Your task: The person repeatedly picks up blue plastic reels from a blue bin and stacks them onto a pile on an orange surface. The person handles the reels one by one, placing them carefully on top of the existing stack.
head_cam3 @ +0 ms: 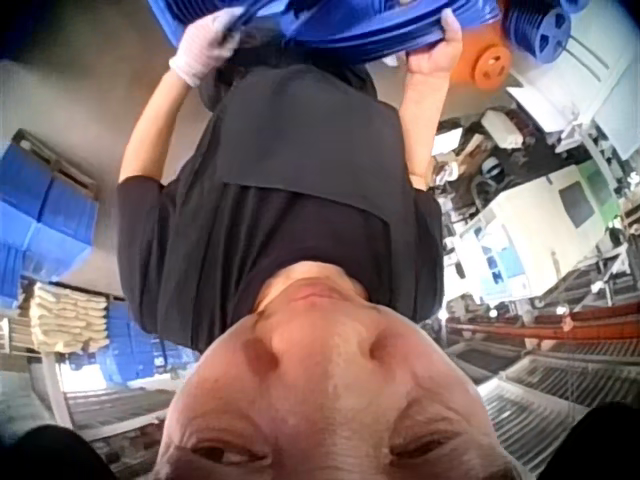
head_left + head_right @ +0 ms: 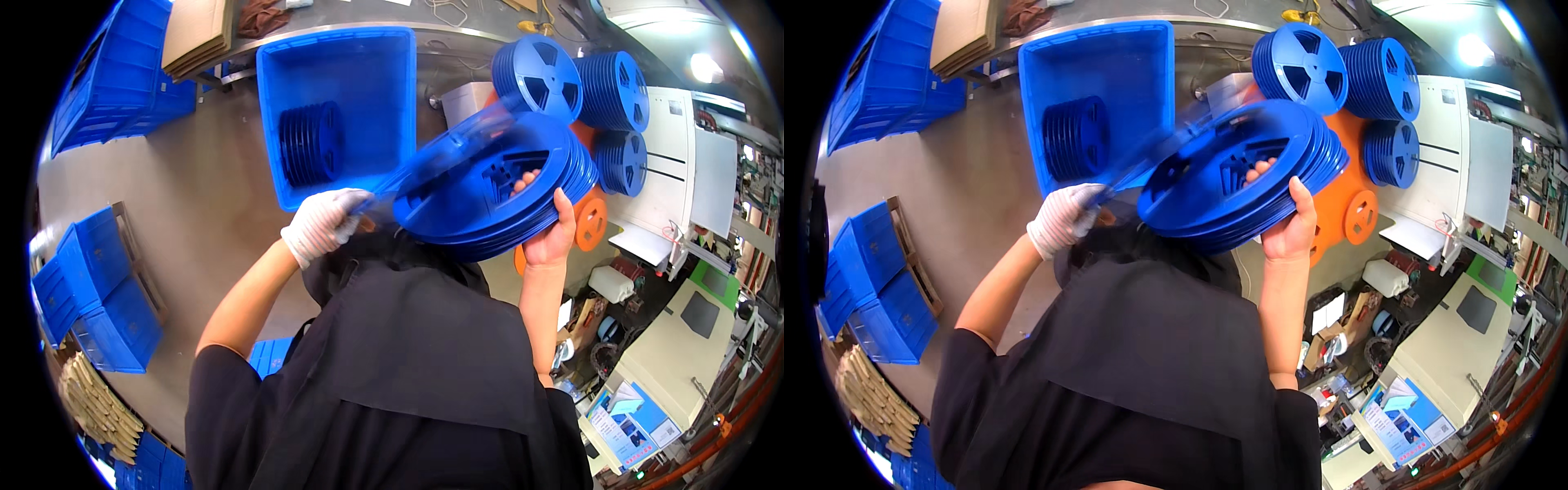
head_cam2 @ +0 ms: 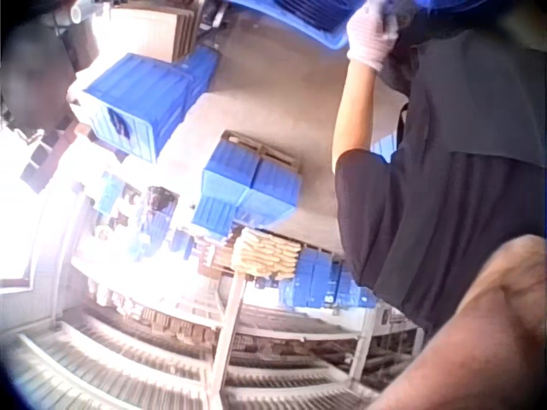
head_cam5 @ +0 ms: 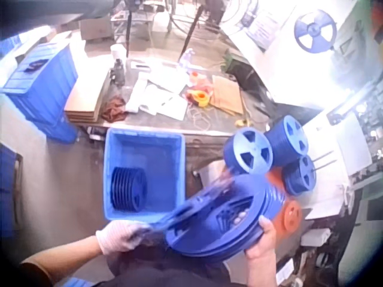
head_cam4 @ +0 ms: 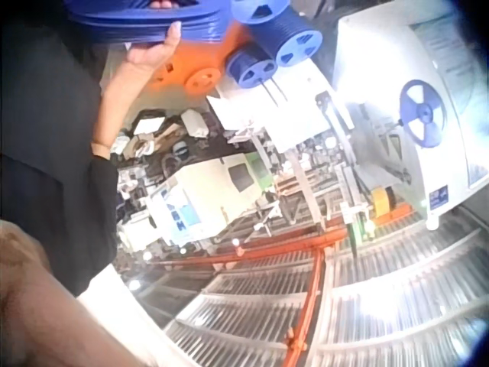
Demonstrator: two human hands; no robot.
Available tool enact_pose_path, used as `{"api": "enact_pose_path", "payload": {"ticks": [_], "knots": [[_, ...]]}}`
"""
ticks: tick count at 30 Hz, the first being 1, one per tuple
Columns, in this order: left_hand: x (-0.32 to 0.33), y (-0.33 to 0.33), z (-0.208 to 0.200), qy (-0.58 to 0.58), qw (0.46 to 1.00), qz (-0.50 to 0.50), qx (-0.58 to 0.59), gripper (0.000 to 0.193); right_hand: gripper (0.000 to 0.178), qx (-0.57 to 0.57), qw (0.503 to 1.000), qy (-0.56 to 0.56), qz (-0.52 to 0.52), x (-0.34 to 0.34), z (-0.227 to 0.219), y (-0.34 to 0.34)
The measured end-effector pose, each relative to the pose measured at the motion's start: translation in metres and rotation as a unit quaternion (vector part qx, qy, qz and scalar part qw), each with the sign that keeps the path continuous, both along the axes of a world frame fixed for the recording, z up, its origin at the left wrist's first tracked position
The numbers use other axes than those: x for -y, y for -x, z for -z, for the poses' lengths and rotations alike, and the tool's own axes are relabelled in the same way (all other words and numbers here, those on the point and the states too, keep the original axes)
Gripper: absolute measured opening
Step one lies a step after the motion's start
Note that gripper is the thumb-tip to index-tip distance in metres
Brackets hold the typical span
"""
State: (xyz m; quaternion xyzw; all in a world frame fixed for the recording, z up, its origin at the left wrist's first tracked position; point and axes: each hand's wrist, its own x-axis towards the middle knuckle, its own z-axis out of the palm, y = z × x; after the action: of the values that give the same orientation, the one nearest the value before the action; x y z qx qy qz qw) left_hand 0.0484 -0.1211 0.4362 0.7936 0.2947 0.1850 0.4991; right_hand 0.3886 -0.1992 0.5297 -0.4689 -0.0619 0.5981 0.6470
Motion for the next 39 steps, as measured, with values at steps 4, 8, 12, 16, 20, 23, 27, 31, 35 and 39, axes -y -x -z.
{"api": "enact_pose_path", "payload": {"ticks": [4, 8, 12, 16, 20, 23, 27, 31, 35, 39], "knots": [[0.008, 0.029, 0.027, 0.505, 0.813, -0.233, 0.170, 0.026, 0.038, -0.014, 1.000, -0.005, 0.008, 0.016, 0.015, 0.006], [0.007, 0.044, 0.051, 0.539, 0.725, -0.281, 0.324, 0.032, 0.035, -0.036, 0.999, -0.019, 0.032, 0.036, 0.026, 0.006], [0.007, 0.065, 0.075, 0.537, 0.711, -0.303, 0.338, 0.039, 0.033, -0.036, 0.998, -0.045, 0.026, 0.045, 0.023, 0.006], [0.006, 0.069, 0.073, 0.563, 0.692, -0.296, 0.342, 0.040, 0.033, -0.026, 0.997, -0.062, 0.027, 0.048, 0.019, 0.011], [-0.001, 0.066, 0.066, 0.561, 0.697, -0.280, 0.348, 0.040, 0.033, -0.037, 0.996, -0.084, 0.024, 0.048, 0.019, 0.014], [-0.003, 0.068, 0.062, 0.561, 0.698, -0.258, 0.362, 0.039, 0.034, -0.054, 0.991, -0.123, 0.026, 0.047, 0.017, 0.014], [-0.017, 0.060, 0.016, 0.451, 0.800, -0.255, 0.303, 0.040, 0.032, -0.106, 0.975, -0.190, 0.037, 0.053, 0.013, -0.004], [-0.032, 0.058, 0.000, 0.432, 0.836, -0.204, 0.271, 0.040, 0.030, -0.158, 0.944, -0.288, 0.018, 0.062, 0.008, -0.017], [-0.037, 0.033, -0.012, 0.411, 0.860, -0.281, 0.107, 0.021, 0.029, -0.174, 0.916, -0.363, -0.006, 0.060, 0.000, -0.026], [-0.026, 0.021, -0.006, 0.394, 0.859, -0.300, 0.129, 0.022, 0.027, -0.159, 0.902, -0.401, -0.009, 0.045, -0.011, -0.021]]}}
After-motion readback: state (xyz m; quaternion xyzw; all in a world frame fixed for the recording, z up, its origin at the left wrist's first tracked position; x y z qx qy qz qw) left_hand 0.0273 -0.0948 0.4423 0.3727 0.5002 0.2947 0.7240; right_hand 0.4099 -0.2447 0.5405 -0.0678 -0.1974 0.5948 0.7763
